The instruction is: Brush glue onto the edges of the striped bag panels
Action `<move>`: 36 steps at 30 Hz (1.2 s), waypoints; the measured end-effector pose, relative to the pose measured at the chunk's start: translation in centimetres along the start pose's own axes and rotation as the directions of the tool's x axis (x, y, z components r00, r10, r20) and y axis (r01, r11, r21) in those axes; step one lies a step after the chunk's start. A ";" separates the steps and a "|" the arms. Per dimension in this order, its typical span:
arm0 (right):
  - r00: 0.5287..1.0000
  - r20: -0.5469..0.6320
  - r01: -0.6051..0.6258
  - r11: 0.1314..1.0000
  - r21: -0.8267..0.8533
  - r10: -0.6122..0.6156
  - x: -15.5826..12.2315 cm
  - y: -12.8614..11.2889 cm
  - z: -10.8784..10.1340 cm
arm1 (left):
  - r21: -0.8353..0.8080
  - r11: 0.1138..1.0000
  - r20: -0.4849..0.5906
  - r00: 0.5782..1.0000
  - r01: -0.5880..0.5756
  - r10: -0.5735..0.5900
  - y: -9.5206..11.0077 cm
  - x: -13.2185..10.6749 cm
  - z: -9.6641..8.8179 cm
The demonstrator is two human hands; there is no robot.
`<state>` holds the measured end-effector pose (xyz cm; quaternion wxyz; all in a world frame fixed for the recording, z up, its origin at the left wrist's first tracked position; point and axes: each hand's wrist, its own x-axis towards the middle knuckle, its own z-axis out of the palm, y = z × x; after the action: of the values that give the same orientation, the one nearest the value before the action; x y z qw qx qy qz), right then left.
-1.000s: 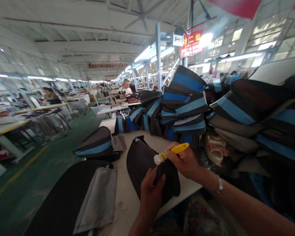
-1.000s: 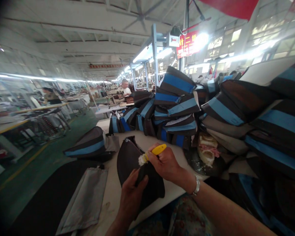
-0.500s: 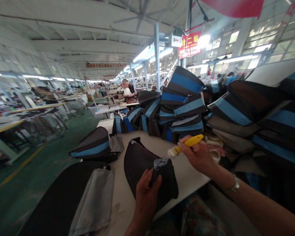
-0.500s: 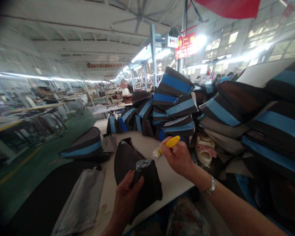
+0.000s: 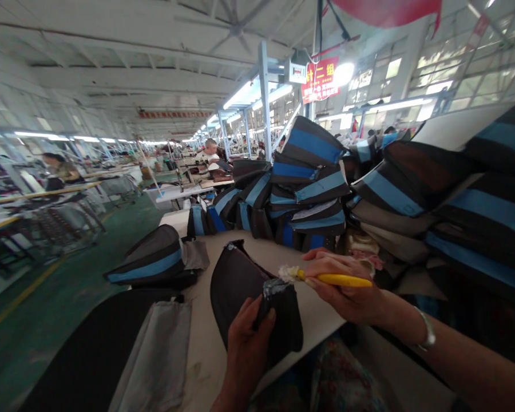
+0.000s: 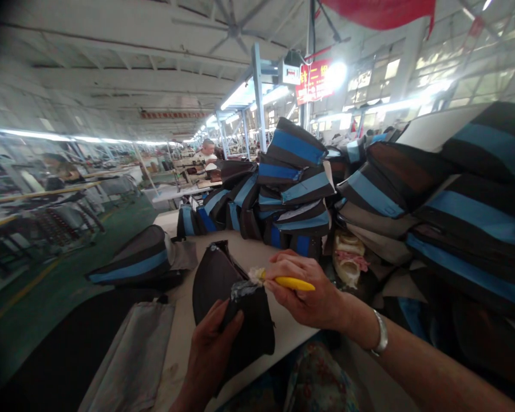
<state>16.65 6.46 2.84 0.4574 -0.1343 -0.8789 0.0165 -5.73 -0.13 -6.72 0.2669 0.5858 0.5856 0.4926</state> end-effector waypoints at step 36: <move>0.978 0.209 0.011 0.993 -0.119 0.014 0.5 0.1 -0.1 | 0.807 0.235 0.249 0.674 -0.541 0.696 2.0 0.8 1.7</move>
<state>16.43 6.66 3.29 0.3533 -0.1596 -0.9215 -0.0217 -3.50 0.73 -5.41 -0.3122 0.7763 0.4820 0.2600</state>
